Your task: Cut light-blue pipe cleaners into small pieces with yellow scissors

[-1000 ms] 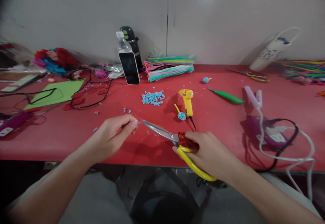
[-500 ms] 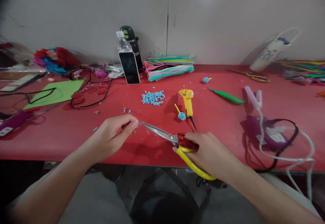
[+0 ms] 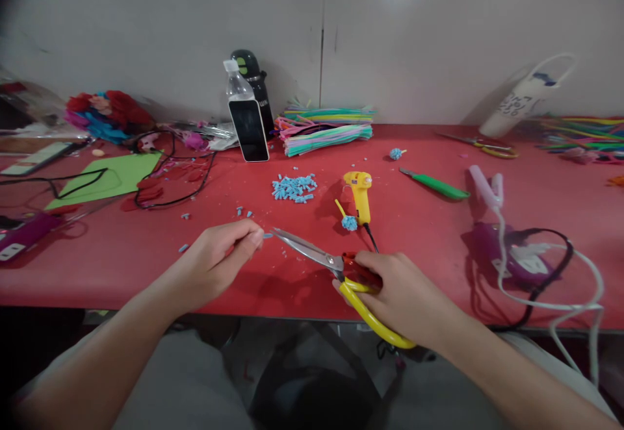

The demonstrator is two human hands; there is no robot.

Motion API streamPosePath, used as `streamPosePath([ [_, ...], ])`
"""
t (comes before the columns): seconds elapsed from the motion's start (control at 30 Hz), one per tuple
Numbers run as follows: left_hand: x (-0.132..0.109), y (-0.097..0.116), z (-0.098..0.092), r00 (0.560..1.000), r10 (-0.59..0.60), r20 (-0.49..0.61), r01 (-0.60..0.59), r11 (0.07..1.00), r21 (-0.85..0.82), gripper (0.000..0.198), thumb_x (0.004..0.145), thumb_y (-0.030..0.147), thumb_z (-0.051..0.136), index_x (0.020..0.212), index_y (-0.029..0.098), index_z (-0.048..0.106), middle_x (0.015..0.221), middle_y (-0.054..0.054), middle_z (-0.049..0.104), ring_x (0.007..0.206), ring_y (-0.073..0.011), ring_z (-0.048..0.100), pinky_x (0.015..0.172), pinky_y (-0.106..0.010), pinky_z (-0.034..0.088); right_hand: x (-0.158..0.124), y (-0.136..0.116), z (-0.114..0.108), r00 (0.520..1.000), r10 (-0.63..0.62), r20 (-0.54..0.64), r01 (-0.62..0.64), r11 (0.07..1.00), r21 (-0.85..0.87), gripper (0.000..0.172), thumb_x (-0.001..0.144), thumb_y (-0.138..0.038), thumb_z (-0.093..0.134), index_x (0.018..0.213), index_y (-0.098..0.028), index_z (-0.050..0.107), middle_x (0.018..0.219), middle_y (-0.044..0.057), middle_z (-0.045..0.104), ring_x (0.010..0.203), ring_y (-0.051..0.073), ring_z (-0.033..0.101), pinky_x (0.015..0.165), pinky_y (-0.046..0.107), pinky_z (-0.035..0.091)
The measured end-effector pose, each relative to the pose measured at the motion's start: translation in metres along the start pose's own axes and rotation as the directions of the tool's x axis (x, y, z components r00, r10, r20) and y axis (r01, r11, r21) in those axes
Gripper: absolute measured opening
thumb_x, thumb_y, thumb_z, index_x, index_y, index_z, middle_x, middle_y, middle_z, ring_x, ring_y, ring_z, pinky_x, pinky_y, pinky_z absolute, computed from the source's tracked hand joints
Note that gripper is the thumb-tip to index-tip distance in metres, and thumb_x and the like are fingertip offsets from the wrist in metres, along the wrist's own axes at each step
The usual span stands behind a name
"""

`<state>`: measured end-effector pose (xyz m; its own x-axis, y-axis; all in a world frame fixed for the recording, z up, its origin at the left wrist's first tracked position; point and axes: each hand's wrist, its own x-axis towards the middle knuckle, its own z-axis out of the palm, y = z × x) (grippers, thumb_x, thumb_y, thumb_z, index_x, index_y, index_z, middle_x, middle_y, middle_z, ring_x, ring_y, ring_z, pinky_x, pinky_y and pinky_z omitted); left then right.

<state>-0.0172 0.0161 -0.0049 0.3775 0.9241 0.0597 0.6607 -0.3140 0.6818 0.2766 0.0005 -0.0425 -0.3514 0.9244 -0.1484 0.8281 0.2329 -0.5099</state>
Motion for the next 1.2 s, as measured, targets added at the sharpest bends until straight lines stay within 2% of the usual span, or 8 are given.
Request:
streamPosePath([
  [0.47, 0.0007, 0.0017, 0.0011, 1.000, -0.012, 0.026, 0.012, 1.000, 0.004, 0.034, 0.103, 0.037, 0.031, 0.075, 0.019, 0.039, 0.066, 0.004, 0.042, 0.060, -0.0110, 0.038, 0.057, -0.027, 0.029, 0.0009, -0.0009, 0.0004, 0.999, -0.031, -0.013, 0.031, 1.000, 0.004, 0.038, 0.086, -0.054, 0.058, 0.068, -0.021, 0.050, 0.057, -0.005, 0.045, 0.053, 0.011, 0.029, 0.046, 0.022, 0.026],
  [0.97, 0.0003, 0.0010, 0.0021, 1.000, 0.000, 0.006, 0.000, 1.000, -0.003, 0.034, 0.103, 0.037, 0.030, 0.074, 0.019, 0.038, 0.064, 0.005, 0.038, 0.058, -0.0104, 0.035, 0.056, -0.028, 0.028, 0.0005, -0.0021, -0.0025, 0.999, -0.037, -0.024, 0.037, 0.999, 0.007, 0.038, 0.085, -0.051, 0.060, 0.066, -0.021, 0.047, 0.056, -0.005, 0.042, 0.053, 0.010, 0.028, 0.045, 0.021, 0.025],
  [1.2, 0.0005, 0.0027, 0.0023, 1.000, -0.006, 0.011, 0.006, 1.000, 0.002, 0.035, 0.103, 0.038, 0.030, 0.075, 0.019, 0.041, 0.064, 0.005, 0.038, 0.059, -0.0108, 0.036, 0.056, -0.027, 0.029, 0.0011, 0.0060, 0.0022, 1.000, -0.015, 0.003, 0.015, 1.000, -0.018, 0.036, 0.086, -0.051, 0.058, 0.069, -0.021, 0.050, 0.059, -0.004, 0.045, 0.053, 0.011, 0.030, 0.046, 0.022, 0.026],
])
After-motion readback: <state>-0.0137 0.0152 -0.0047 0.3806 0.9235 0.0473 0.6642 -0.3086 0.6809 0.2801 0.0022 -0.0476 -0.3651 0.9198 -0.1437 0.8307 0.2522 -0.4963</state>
